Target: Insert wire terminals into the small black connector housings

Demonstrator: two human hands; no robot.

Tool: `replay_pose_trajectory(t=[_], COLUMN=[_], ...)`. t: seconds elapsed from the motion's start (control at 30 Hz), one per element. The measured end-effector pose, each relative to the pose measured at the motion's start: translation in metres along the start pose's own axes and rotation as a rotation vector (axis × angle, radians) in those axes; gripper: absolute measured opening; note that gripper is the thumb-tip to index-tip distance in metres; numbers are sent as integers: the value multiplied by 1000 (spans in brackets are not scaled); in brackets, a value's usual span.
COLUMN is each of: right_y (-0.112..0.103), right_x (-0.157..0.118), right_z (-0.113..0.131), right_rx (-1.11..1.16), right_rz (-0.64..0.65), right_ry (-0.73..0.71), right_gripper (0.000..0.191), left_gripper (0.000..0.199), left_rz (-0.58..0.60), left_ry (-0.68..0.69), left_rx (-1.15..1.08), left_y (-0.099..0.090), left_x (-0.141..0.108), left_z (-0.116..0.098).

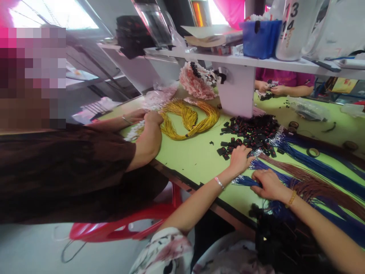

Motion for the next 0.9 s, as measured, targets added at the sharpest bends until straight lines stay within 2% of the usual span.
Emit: replay_pose_trajectory(t=[0.1, 0.2, 0.33, 0.43, 0.6, 0.7, 0.9], right_y=[-1, -3, -4, -5, -7, -8, -7], right_x=[-2, -6, -7, -6, -7, -8, -10], right_z=[0, 0, -2, -4, -2, -1, -1], right_rx=[-2, 6, 76, 139, 94, 57, 101], right_rz=[-3, -10, 7, 19, 27, 44, 74], right_ry=[-18, -37, -47, -43, -33, -19, -86], right_gripper=[23, 21, 12, 13, 15, 11, 14], left_gripper=[28, 24, 33, 37, 40, 41, 31], left_rz=[5, -64, -206, -228, -130, -114, -139], left_ry=[-30, -47, -156, -196, -297, -333, -339], left_rx=[-80, -266, -696, -1063, -1415, -1606, -1757], left_y=[5, 0, -11, -13, -11, -8, -6], left_x=[2, -2, -16, -30, -61, -78, -96], left_z=[2, 16, 45, 57, 58, 56, 52])
Point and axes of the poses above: each hand's wrist, its own x-axis towards the middle knuckle, its own y-axis out of the palm, z = x × y, the point moved 7 cm from there along x, towards the middle knuckle, and after that the axes turned 11 degrees about z, right-handed, at the moved point
